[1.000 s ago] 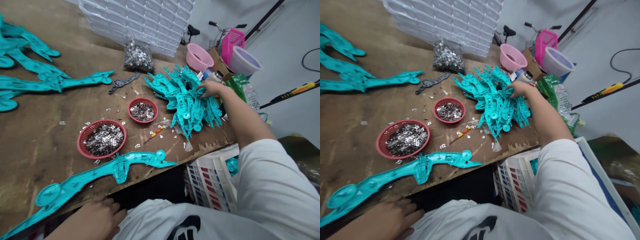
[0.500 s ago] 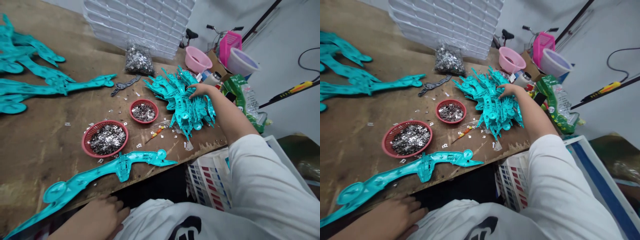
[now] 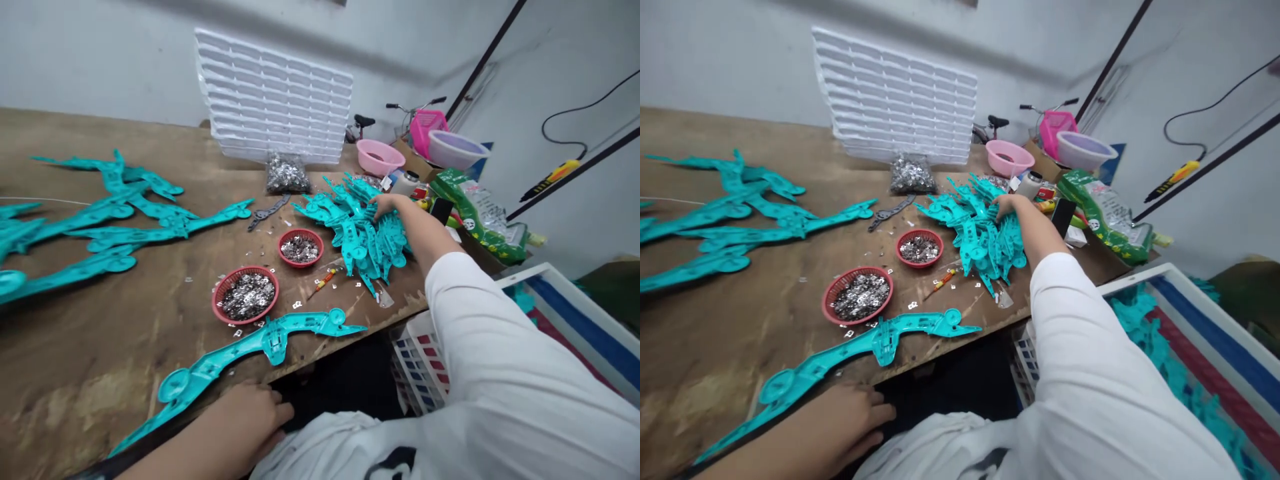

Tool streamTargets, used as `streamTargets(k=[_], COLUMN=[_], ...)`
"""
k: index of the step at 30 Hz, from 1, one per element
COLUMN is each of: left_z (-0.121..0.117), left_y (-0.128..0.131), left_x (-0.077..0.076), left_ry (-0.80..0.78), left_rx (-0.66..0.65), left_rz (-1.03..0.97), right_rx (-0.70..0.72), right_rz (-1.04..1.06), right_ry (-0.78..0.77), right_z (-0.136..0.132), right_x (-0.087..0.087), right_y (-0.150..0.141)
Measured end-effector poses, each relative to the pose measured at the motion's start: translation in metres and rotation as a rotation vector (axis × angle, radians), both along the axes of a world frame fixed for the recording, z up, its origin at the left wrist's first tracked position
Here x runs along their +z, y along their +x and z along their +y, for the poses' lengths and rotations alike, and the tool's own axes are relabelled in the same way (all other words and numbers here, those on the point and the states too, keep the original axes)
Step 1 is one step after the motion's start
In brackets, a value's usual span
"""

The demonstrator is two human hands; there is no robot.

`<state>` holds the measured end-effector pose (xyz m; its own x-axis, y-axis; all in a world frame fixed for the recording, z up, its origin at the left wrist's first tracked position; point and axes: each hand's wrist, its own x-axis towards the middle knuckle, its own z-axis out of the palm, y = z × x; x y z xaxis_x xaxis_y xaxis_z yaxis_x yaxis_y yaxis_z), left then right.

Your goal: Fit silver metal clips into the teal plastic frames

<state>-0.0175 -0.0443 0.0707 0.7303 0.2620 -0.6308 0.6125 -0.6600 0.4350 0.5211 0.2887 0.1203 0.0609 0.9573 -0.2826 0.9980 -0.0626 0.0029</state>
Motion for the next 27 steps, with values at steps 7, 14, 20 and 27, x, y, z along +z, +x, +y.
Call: streamTargets(k=[7,14,20,27], left_z=[-0.003,-0.003,0.011,0.025], left_y=[0.002,0.001,-0.009,-0.019], left_x=[-0.001,-0.014,-0.035,-0.053], left_ry=[0.05,0.076,0.167,0.239], left_rx=[-0.057,-0.07,-0.042,0.145], left_rz=[0.029,0.01,-0.09,-0.67], right_rx=[0.001,0.023,0.07,0.254], right_rz=[0.092,0.347,0.496,0.86], right_ry=[0.11,0.4,0.495,0.648], right_z=[-0.023,-0.034,-0.053,-0.112], right_x=[0.023,0.065,0.097,0.141], right_y=[0.005,0.009,-0.001,-0.028])
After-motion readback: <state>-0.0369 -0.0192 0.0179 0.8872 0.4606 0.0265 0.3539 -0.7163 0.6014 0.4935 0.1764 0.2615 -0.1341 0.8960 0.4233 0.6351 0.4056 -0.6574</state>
